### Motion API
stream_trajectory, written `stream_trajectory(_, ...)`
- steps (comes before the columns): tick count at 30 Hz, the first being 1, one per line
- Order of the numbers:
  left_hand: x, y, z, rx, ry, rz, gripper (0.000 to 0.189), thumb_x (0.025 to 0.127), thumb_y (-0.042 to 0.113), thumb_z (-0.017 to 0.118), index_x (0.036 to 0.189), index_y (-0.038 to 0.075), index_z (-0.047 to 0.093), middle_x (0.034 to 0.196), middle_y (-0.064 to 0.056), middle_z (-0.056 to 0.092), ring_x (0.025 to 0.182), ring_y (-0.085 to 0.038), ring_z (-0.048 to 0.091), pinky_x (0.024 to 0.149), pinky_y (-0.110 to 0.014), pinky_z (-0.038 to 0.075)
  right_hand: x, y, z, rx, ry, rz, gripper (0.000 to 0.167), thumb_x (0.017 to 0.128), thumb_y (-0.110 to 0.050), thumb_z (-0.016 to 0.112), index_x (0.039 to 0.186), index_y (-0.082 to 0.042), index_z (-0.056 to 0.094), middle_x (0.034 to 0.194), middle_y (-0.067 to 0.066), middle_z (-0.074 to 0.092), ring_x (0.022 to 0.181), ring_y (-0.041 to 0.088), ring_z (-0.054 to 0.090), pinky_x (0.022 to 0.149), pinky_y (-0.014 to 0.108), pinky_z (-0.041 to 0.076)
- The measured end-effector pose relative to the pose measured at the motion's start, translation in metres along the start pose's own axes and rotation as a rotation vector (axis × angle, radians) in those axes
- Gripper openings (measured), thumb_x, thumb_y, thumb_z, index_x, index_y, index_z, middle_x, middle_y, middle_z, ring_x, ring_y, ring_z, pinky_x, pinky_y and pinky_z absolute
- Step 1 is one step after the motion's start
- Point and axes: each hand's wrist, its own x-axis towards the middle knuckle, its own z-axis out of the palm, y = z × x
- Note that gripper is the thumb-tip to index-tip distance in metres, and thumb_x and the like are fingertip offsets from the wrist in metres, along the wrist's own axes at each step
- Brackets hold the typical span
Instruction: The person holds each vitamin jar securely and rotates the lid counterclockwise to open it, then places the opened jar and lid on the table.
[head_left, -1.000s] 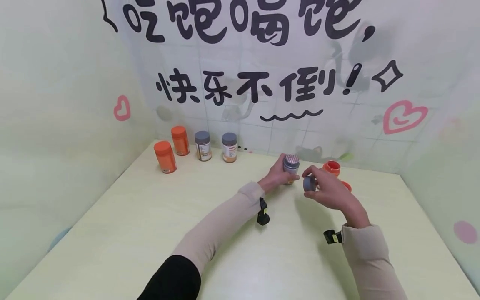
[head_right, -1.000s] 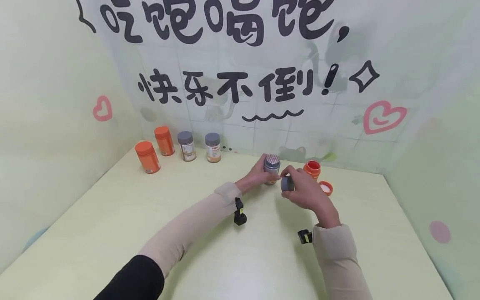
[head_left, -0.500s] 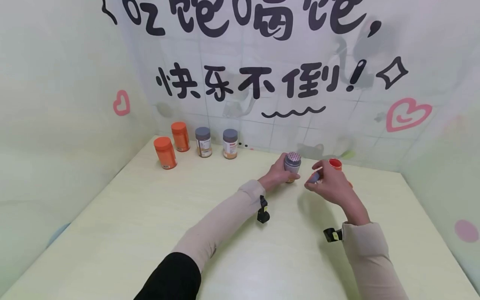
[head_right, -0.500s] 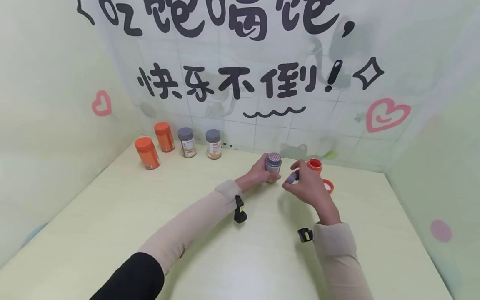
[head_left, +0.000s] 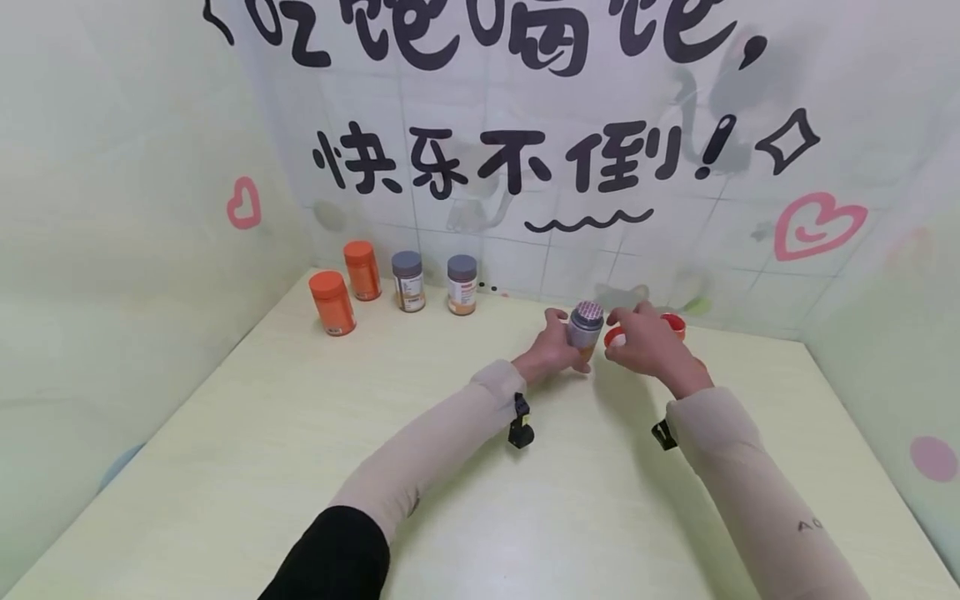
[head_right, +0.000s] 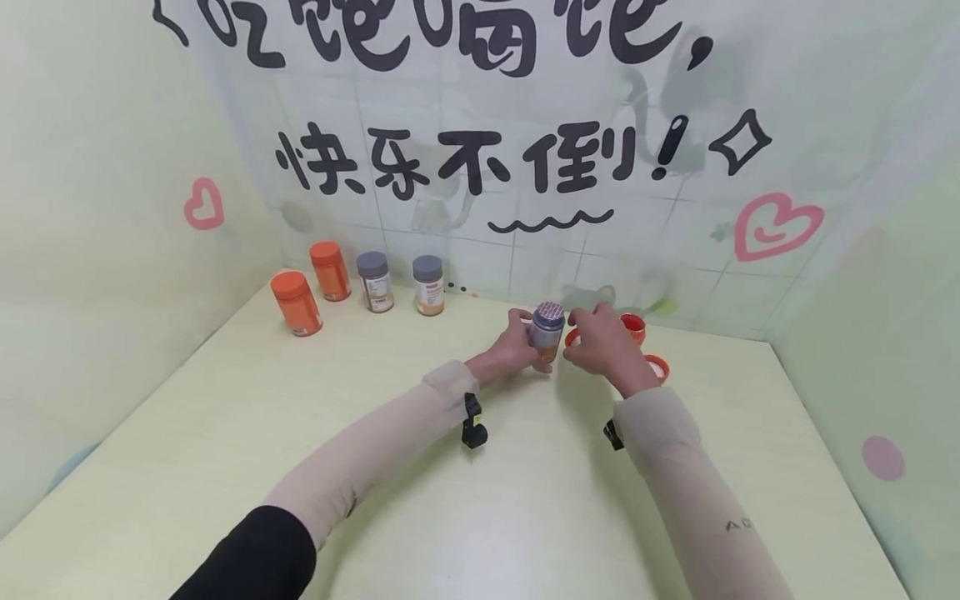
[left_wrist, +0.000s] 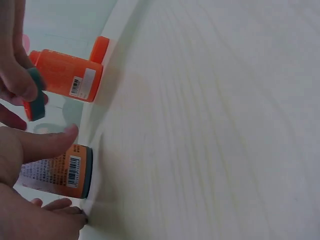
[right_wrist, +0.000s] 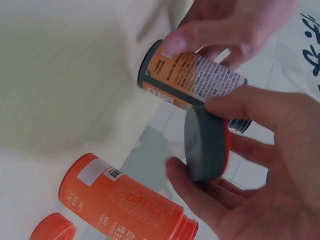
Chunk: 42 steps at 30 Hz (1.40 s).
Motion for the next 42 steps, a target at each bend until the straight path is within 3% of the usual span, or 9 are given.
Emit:
stream_trajectory(5, -0.017, -0.007, -0.028, 0.041, 0.019, -0.025, 0.090, 0.080, -0.003, 0.080, 0.149, 0.012, 0.025, 0.159, -0.022, 0.041, 0.143, -0.040, 0.048, 0.118, -0.048, 0.042, 0.015, 0.001, -0.001, -0.110, -0.145, -0.028, 0.046, 0.085, -0.018, 0.073, 0.127, 0.001, 0.065, 0.115, 0.021, 0.061, 0.112, 0.038, 0.049, 0.087, 0.048, 0.055)
stream_trajectory(9, -0.033, -0.019, -0.059, -0.009, 0.036, -0.055, 0.081, 0.087, 0.000, 0.075, 0.149, 0.011, 0.025, 0.158, -0.023, 0.041, 0.146, -0.039, 0.045, 0.118, -0.050, 0.043, 0.022, 0.003, 0.002, -0.154, -0.206, -0.050, 0.038, 0.086, -0.017, 0.071, 0.120, -0.001, 0.067, 0.109, 0.018, 0.063, 0.107, 0.036, 0.052, 0.084, 0.045, 0.055)
stream_trajectory(13, -0.045, -0.029, -0.090, -0.049, 0.117, -0.061, 0.073, 0.089, 0.004, 0.072, 0.148, 0.010, 0.030, 0.151, -0.022, 0.046, 0.140, -0.038, 0.050, 0.112, -0.049, 0.048, 0.027, 0.007, 0.007, -0.155, -0.258, -0.026, 0.033, 0.089, -0.015, 0.069, 0.117, 0.001, 0.066, 0.104, 0.017, 0.063, 0.099, 0.033, 0.054, 0.081, 0.041, 0.054)
stream_trajectory(25, -0.086, -0.065, -0.190, -0.023, 0.496, 0.024, 0.046, 0.092, 0.005, 0.065, 0.133, 0.000, 0.045, 0.135, -0.021, 0.055, 0.120, -0.034, 0.060, 0.100, -0.042, 0.055, 0.041, 0.014, 0.028, -0.160, -0.253, -0.025, 0.024, 0.091, -0.009, 0.061, 0.110, 0.005, 0.064, 0.101, 0.020, 0.061, 0.091, 0.032, 0.053, 0.077, 0.040, 0.046)
stream_trajectory(31, -0.103, -0.079, -0.232, 0.013, 0.807, 0.080, 0.032, 0.094, 0.010, 0.064, 0.124, 0.003, 0.054, 0.114, -0.012, 0.062, 0.101, -0.026, 0.059, 0.085, -0.031, 0.049, 0.037, 0.012, 0.025, -0.125, -0.222, -0.014, 0.056, 0.094, -0.015, 0.061, 0.140, 0.013, 0.047, 0.134, 0.035, 0.056, 0.115, 0.045, 0.055, 0.100, 0.057, 0.052)
stream_trajectory(34, -0.108, -0.084, -0.247, 0.035, 0.960, 0.064, 0.030, 0.093, 0.014, 0.066, 0.120, 0.006, 0.056, 0.115, -0.008, 0.057, 0.106, -0.024, 0.052, 0.089, -0.032, 0.041, 0.028, 0.010, 0.016, -0.043, -0.229, 0.035, 0.074, 0.096, -0.021, 0.067, 0.153, 0.010, 0.031, 0.151, 0.036, 0.043, 0.130, 0.049, 0.050, 0.110, 0.062, 0.046)
stream_trajectory(36, -0.109, -0.087, -0.257, 0.030, 1.034, 0.049, 0.035, 0.093, 0.018, 0.068, 0.122, 0.008, 0.052, 0.122, -0.010, 0.052, 0.113, -0.025, 0.047, 0.093, -0.035, 0.038, 0.020, 0.009, 0.008, 0.006, -0.224, 0.043, 0.083, 0.096, -0.025, 0.070, 0.157, 0.009, 0.024, 0.155, 0.036, 0.039, 0.132, 0.049, 0.049, 0.112, 0.063, 0.045)
stream_trajectory(39, -0.107, -0.092, -0.272, 0.001, 1.032, 0.015, 0.055, 0.091, 0.025, 0.073, 0.136, 0.013, 0.043, 0.138, -0.011, 0.043, 0.126, -0.028, 0.040, 0.102, -0.039, 0.038, 0.005, 0.007, -0.001, 0.049, -0.187, 0.016, 0.090, 0.096, -0.028, 0.072, 0.158, 0.009, 0.019, 0.154, 0.036, 0.041, 0.133, 0.049, 0.050, 0.110, 0.063, 0.046)
stream_trajectory(42, -0.103, -0.099, -0.285, -0.038, 0.913, -0.007, 0.081, 0.089, 0.031, 0.079, 0.151, 0.018, 0.029, 0.154, -0.011, 0.035, 0.138, -0.029, 0.036, 0.111, -0.043, 0.040, -0.009, 0.003, -0.006, 0.088, -0.125, -0.041, 0.089, 0.096, -0.028, 0.073, 0.158, 0.008, 0.020, 0.150, 0.035, 0.047, 0.134, 0.050, 0.051, 0.107, 0.062, 0.049)
